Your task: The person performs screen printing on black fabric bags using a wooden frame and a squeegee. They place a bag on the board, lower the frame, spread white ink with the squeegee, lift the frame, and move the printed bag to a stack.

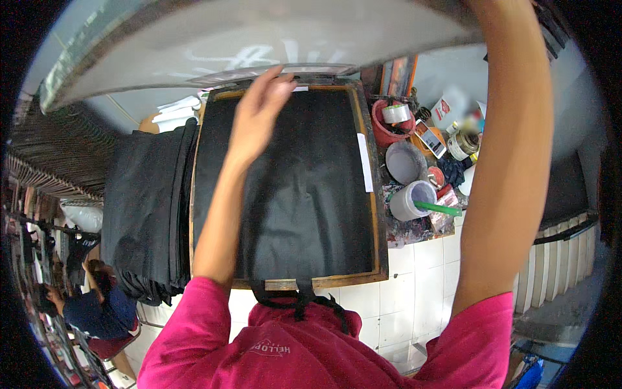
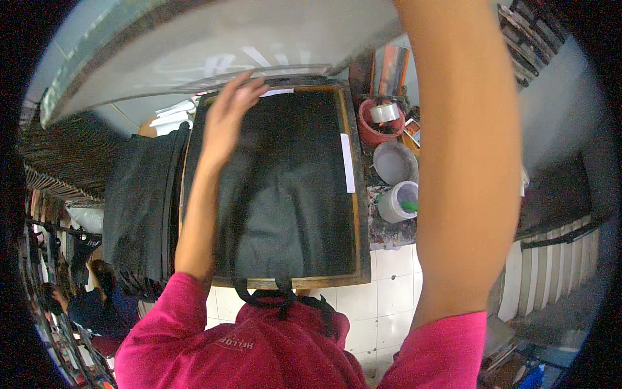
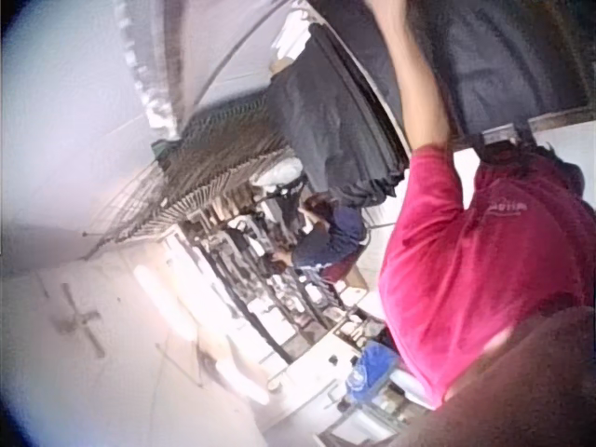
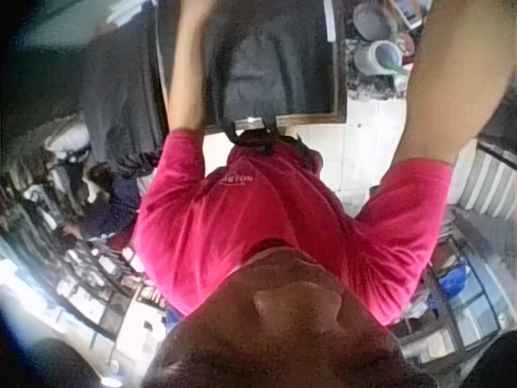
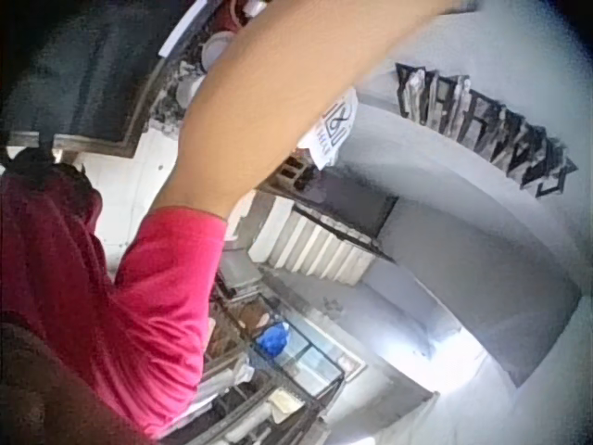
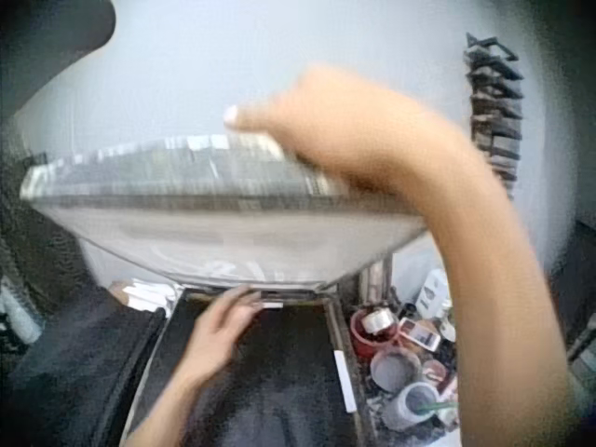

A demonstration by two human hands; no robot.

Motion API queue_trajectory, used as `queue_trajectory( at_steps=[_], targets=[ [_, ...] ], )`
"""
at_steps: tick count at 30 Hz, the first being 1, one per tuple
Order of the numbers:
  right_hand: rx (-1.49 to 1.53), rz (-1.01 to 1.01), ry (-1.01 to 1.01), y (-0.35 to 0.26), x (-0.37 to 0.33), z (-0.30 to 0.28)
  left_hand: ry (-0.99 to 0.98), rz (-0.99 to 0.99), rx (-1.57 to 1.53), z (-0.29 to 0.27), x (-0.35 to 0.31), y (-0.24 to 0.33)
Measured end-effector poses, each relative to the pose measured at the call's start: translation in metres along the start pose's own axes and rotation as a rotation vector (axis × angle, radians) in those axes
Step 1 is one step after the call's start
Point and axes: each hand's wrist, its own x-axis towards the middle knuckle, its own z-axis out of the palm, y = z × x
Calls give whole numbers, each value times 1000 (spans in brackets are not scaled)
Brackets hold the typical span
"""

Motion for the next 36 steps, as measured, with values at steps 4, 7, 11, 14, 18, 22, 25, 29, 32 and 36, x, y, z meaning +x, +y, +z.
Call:
queue_trajectory(
  at_steps=[4,7,11,14,18,22,25,29,32,36],
  targets=[
    [181,223,-195,-26,-77,-13,39,91,-397,-57,-94,87],
    [446,-21,-40,-51,-147,61,80,-24,-490,-114,-209,93],
    [525,65,-139,-55,-190,92,122,-623,-409,-116,-324,81],
    [505,244,-221,-20,-154,146,317,-925,-631,-89,-351,58],
    [425,238,-192,30,-85,273,488,-1153,-950,-88,-357,41],
    [211,161,-246,52,-23,388,483,-1314,-856,-92,-344,40],
    [-54,104,-237,46,7,436,410,-1368,-661,-100,-336,47],
    [97,175,-468,46,34,429,282,-1397,-528,-109,-341,39],
    [119,94,-570,32,11,383,169,-1415,-460,-114,-336,37],
    [171,-12,-192,1,-61,362,98,-1398,-409,-120,-325,44]
  ],
)
